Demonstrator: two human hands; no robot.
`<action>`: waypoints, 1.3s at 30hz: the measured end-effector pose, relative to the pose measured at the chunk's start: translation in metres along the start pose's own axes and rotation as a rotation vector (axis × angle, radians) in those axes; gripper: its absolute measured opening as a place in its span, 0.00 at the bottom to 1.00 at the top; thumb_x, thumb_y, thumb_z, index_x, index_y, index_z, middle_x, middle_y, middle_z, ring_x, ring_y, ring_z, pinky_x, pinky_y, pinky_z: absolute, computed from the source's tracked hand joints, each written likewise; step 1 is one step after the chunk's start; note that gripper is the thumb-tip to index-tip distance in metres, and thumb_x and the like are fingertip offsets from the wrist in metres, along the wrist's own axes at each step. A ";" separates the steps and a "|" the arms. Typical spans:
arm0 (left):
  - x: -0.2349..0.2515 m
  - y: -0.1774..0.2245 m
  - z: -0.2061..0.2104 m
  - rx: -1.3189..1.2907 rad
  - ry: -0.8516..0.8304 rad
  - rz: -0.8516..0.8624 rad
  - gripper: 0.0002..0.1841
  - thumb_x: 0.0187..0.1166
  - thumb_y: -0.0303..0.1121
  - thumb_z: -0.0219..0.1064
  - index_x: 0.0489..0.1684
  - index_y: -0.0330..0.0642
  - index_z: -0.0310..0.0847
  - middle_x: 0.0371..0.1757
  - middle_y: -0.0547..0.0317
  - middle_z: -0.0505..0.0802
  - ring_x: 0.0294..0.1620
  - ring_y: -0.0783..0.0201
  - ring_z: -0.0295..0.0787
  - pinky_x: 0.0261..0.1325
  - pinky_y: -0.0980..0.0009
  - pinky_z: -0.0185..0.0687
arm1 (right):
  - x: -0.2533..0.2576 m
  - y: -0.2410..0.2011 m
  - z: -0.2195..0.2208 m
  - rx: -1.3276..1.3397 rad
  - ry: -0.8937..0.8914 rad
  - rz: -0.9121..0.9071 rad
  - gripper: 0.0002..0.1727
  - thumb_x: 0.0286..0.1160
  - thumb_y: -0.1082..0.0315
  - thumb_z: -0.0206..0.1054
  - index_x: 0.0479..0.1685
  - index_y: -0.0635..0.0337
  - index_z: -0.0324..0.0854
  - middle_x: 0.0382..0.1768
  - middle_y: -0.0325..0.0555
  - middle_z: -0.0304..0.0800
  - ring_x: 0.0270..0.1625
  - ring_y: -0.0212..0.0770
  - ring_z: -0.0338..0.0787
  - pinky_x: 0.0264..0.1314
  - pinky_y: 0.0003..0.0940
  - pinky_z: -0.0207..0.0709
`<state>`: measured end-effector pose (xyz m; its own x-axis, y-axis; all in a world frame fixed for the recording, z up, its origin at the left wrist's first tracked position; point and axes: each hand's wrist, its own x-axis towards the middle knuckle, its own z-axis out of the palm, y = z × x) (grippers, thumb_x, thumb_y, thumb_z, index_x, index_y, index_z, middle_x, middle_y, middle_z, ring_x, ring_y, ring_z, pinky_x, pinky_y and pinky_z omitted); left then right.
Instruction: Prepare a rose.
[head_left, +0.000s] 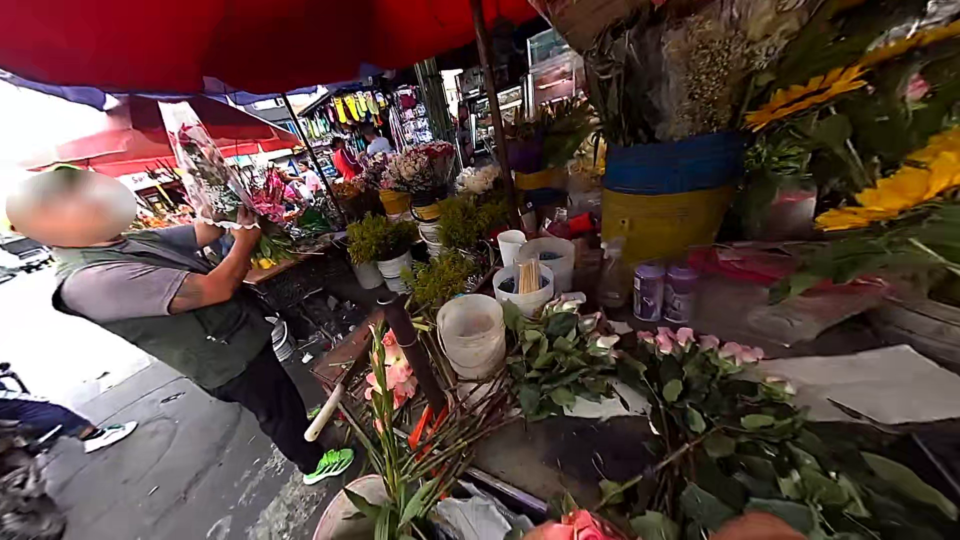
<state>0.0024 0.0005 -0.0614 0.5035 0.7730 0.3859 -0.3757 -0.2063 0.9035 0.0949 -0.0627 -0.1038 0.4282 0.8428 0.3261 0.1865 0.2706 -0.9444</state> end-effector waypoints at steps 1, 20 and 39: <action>-0.004 -0.006 0.002 0.027 -0.008 -0.042 0.06 0.68 0.14 0.60 0.31 0.21 0.84 0.31 0.58 0.95 0.38 0.81 0.91 0.53 0.87 0.80 | 0.009 -0.026 0.000 -0.111 -0.131 0.231 0.03 0.61 0.84 0.69 0.31 0.78 0.85 0.33 0.55 0.93 0.40 0.40 0.92 0.54 0.25 0.80; -0.007 -0.030 0.007 -0.049 0.419 -0.357 0.06 0.61 0.07 0.57 0.28 0.15 0.80 0.23 0.54 0.92 0.23 0.82 0.84 0.42 0.90 0.77 | 0.013 0.010 0.011 0.235 0.060 0.189 0.09 0.66 0.85 0.62 0.44 0.74 0.80 0.49 0.49 0.88 0.58 0.34 0.89 0.65 0.24 0.80; -0.036 -0.085 -0.006 0.307 0.551 -0.210 0.07 0.63 0.07 0.56 0.20 0.16 0.78 0.21 0.51 0.92 0.28 0.78 0.89 0.47 0.88 0.80 | -0.002 0.033 0.027 0.679 0.427 0.430 0.11 0.73 0.87 0.55 0.37 0.64 0.78 0.37 0.35 0.87 0.48 0.23 0.87 0.60 0.17 0.78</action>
<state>0.0112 -0.0065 -0.1534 0.0394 0.9922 0.1180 -0.0333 -0.1167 0.9926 0.0764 -0.0429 -0.1370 0.6565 0.7272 -0.2004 -0.5684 0.3022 -0.7653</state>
